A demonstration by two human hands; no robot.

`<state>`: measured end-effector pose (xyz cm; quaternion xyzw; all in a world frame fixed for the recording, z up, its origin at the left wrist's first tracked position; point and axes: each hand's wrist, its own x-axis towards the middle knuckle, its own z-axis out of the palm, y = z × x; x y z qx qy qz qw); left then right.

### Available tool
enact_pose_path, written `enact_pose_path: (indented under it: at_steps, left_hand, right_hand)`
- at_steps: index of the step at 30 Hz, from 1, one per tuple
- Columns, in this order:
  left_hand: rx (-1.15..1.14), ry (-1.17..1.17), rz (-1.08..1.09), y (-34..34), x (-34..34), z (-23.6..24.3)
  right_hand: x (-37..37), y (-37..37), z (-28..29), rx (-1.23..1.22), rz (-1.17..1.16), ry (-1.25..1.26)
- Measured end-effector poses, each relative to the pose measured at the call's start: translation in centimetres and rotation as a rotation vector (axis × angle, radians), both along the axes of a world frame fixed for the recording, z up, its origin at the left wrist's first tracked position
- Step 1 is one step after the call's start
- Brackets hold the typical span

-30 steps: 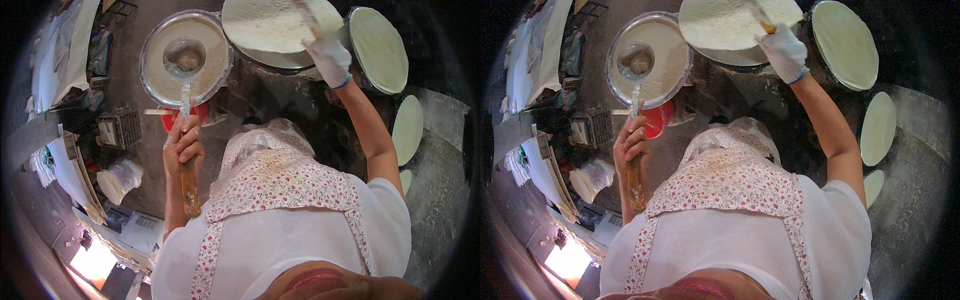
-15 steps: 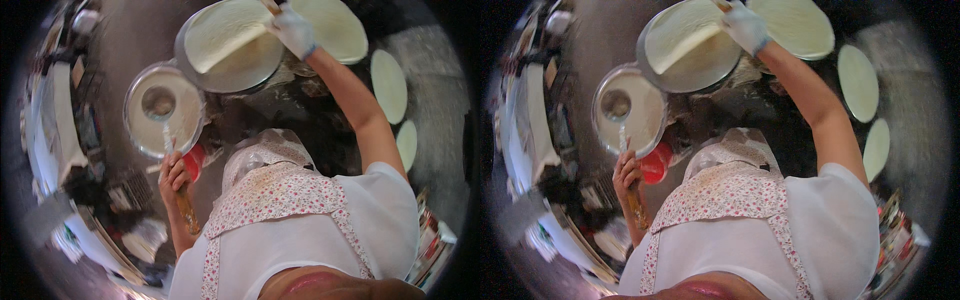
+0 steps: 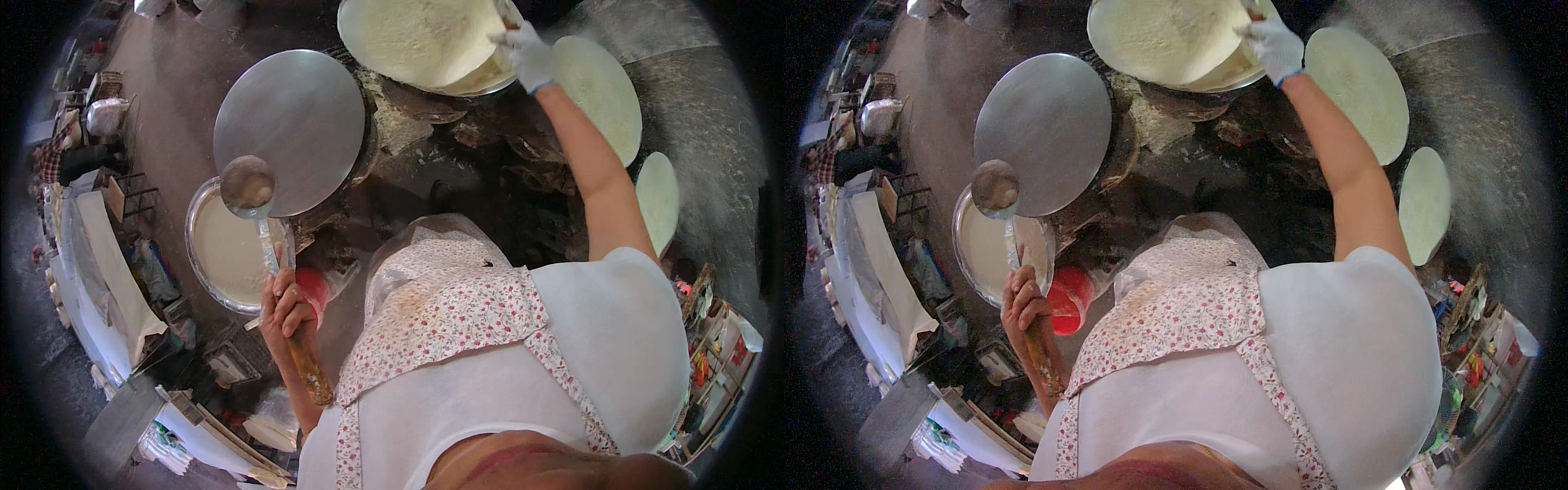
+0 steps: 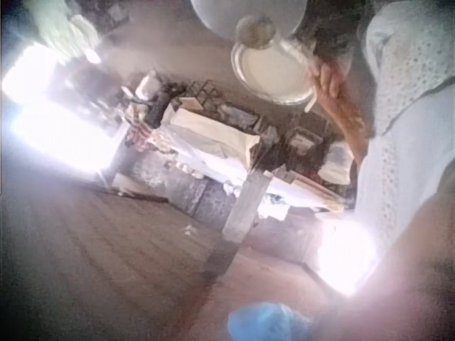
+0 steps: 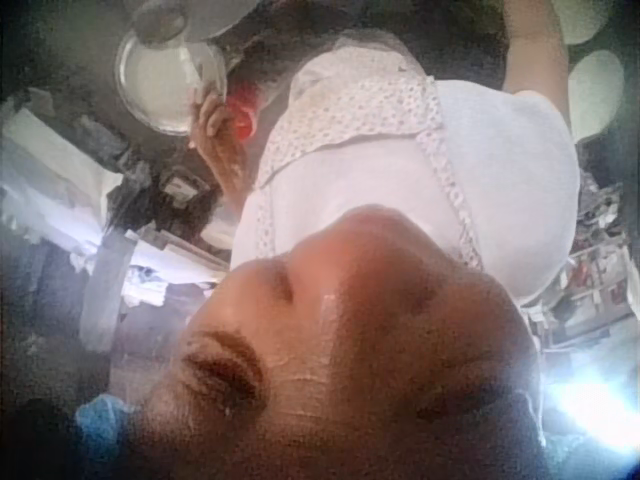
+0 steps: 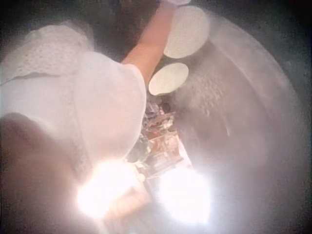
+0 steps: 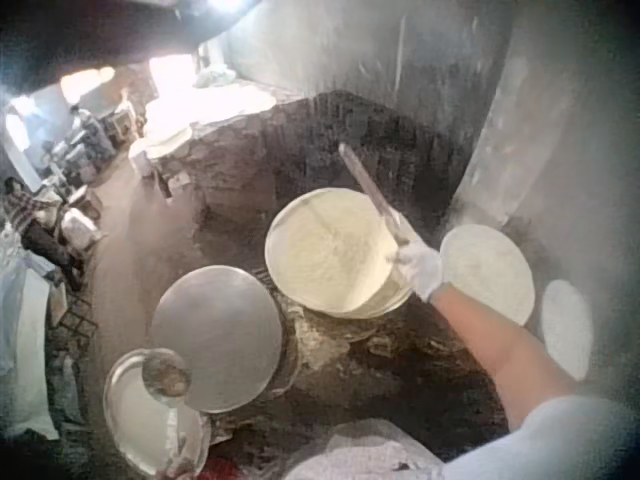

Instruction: The person ladles batter onto several hot round pans, spreads it into thin crepes, flips them with a spatula, and stacks the cooked crepes. The process repeats continuously across multiple pans.

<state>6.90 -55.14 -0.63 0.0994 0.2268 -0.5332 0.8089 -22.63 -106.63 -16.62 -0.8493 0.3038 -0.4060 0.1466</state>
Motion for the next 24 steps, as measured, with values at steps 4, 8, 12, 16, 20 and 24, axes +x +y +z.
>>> enact_pose_path:
  at_steps: [4, 8, 12, 16, 20, 24]
  left_hand:
    - [-0.008, 0.038, -0.048, -3.8, -2.0, 0.0]
    - [-0.065, 0.026, -0.067, -5.1, -3.2, 0.1]
    - [-0.081, 0.04, -0.121, -6.2, -3.6, 0.0]
    - [-0.054, -0.005, -0.139, -6.2, -3.7, -0.1]
    - [-0.053, 0.009, -0.156, -6.5, -3.9, -0.3]
    - [-0.062, -0.008, -0.149, -6.6, -5.0, 0.5]
  right_hand:
    - [-6.4, -3.2, -12.6, 0.143, -0.157, 0.119]
    - [-4.9, 0.7, -7.1, 0.003, -0.254, 0.307]
    - [-6.7, 1.3, -6.0, -0.085, -0.34, 0.401]
    - [-5.0, 4.6, -3.3, -0.061, -0.36, 0.607]
    - [-1.8, 6.7, -1.9, 0.076, -0.314, 0.84]
    - [0.0, 5.4, -1.7, 0.34, -0.448, 0.614]
